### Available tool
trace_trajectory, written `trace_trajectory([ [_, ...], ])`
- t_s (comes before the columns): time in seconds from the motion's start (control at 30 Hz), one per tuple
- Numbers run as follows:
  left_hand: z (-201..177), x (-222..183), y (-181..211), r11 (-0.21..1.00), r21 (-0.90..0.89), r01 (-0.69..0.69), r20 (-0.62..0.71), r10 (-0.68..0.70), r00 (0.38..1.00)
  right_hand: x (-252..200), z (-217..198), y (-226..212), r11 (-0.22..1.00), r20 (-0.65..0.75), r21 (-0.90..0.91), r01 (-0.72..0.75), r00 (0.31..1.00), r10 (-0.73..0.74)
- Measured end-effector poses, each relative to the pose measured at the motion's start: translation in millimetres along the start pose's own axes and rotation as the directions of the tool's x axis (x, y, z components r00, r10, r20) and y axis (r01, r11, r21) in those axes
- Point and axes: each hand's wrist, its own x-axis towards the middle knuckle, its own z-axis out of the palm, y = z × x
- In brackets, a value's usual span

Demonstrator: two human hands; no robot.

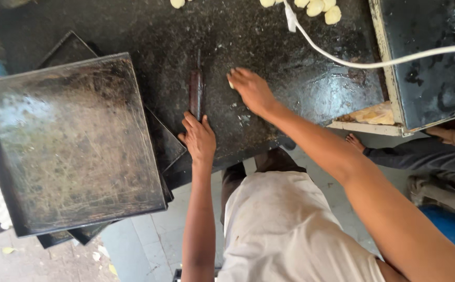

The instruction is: The person prepares dough by rolling small portions into flat discs with a rolling pin and placing them onto a metal baking tray.

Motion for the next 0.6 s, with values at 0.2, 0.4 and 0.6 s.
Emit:
trace_trajectory([
  [0.2, -4, -13, -10, 0.991, -0.068, 0.113, 0.008, -0.113, 0.994, 26, -12, -23, 0.781, -0.083, 0.624, -0.042, 0.989, 0.120],
  [0.4, -10, -19, -18, 0.987, 0.051, 0.152, -0.124, -0.144, 0.982, 19, -36, -28, 0.864, 0.080, 0.432, 0.258, 0.943, -0.322],
  [0.6, -16, 2, 0, 0.977, 0.163, 0.138, -0.202, -0.104, 0.974, -27, -25, -56, 0.898, 0.227, -0.235, 0.371, 0.920, -0.320],
])
